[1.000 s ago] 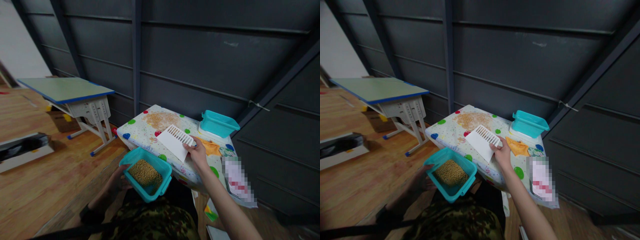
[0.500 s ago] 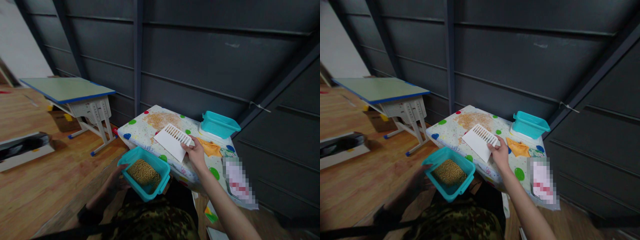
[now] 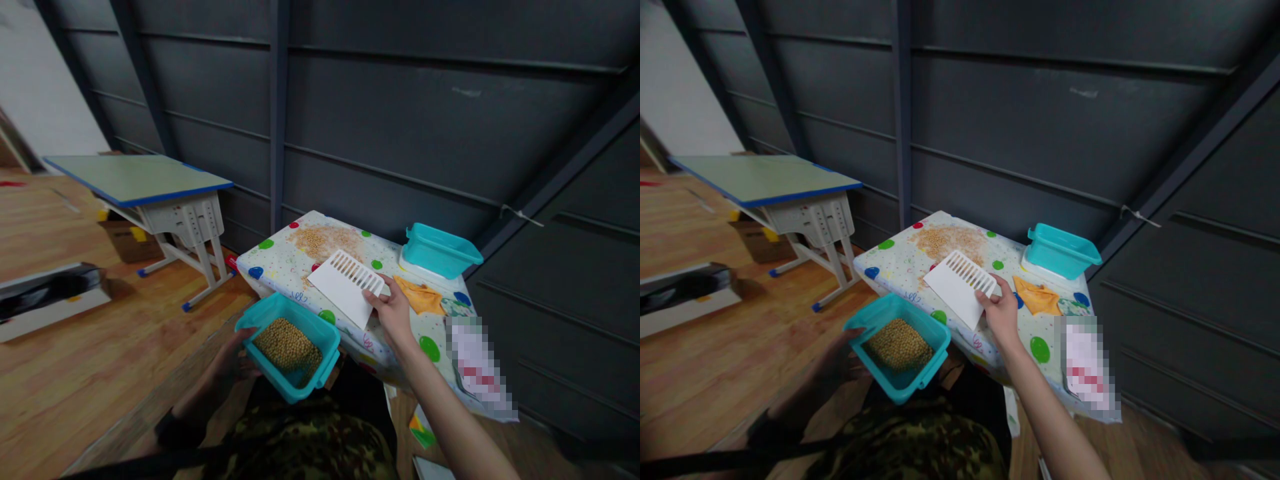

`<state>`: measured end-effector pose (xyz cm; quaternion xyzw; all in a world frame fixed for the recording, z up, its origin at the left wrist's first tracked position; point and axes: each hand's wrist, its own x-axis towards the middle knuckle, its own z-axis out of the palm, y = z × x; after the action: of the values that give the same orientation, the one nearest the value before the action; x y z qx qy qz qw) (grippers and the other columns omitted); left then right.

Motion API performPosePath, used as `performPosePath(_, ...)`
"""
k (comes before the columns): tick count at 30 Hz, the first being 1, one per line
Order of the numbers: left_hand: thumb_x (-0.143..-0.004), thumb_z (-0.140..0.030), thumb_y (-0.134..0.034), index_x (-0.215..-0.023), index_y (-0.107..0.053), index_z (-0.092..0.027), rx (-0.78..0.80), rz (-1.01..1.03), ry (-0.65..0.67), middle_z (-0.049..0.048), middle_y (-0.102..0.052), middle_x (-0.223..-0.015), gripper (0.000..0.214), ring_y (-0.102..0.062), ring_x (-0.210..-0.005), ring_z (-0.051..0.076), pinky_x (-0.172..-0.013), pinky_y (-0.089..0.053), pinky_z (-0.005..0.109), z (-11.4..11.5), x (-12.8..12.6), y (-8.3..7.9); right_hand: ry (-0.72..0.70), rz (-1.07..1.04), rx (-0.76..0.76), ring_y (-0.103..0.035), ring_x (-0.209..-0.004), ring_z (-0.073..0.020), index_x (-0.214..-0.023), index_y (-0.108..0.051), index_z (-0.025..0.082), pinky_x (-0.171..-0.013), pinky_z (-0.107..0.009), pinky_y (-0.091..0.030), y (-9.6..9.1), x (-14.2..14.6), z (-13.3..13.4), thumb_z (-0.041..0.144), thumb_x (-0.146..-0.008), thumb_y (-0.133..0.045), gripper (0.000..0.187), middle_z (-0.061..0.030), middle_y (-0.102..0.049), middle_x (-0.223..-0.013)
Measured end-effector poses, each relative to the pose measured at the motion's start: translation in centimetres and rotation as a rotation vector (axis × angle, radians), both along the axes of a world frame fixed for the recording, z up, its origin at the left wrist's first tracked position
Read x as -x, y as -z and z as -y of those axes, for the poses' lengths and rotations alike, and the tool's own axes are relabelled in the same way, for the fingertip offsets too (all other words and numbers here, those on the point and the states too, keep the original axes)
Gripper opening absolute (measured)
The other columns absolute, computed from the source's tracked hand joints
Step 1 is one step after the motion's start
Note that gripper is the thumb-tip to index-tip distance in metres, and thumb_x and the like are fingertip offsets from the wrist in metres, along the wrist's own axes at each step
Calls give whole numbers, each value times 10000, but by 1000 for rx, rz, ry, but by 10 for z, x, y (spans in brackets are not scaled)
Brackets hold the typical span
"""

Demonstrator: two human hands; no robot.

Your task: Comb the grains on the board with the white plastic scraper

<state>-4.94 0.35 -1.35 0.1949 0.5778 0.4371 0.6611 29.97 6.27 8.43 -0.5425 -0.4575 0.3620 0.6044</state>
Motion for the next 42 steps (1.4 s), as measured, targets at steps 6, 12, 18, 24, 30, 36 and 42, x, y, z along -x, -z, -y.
performPosePath(6,-894,-519,-762,-1244,-611,-284,-44,-42,-39,45,-757,-1075,447,-779,-798,268,-658,-679,364,5,-5,-9,-32,5,2,-757,-811,-292,-1225,-733,251,-687,-370,-594,2,-1,4,488,-652,-974,666,-65,-821,-901)
performPosePath(12,-856,-555,-774,-1223,-622,-285,-37,-63,-46,62,-749,-1146,480,-764,-847,282,-654,-685,381,7,-7,-11,-52,-38,23,-745,-765,-274,-1240,-740,254,-657,-366,-603,1,0,7,488,-625,-991,704,-61,-829,-918)
performPosePath(18,-850,-546,-770,-1269,-642,-270,-74,-68,-36,87,-741,-1242,519,-771,-843,288,-680,-696,407,7,-5,-9,-77,-33,28,-716,-716,-257,-1259,-748,257,-617,-352,-578,-2,1,9,472,-643,-978,692,-43,-809,-874)
performPosePath(24,-856,-580,-775,-1267,-633,-269,-57,-67,-34,85,-758,-1179,535,-768,-870,295,-660,-678,381,4,-4,-6,-128,-92,67,-737,-719,-273,-1257,-739,256,-623,-359,-583,-7,4,11,449,-591,-997,739,-38,-812,-836)
performPosePath(30,-862,-573,-774,-1252,-639,-266,-72,-53,-19,69,-745,-1136,515,-771,-821,293,-702,-699,425,6,-5,-9,-28,-85,2,-706,-657,-241,-1260,-722,254,-626,-346,-565,-5,3,0,464,-619,-979,722,-1,-790,-753)
performPosePath(36,-887,-591,-764,-1258,-619,-266,-26,-67,-17,47,-754,-1009,514,-757,-809,274,-654,-681,370,4,-5,-11,3,-8,-47,-719,-706,-245,-1259,-728,243,-639,-334,-556,0,7,-17,454,-643,-954,689,-24,-799,-821)
performPosePath(42,-929,-548,-714,-1208,-652,-255,-42,-91,-41,72,-782,-1075,409,-759,-822,269,-621,-668,348,3,-3,-11,-12,-3,-51,-700,-671,-232,-1237,-736,228,-616,-319,-532,1,10,-21,454,-635,-936,673,-19,-788,-788)
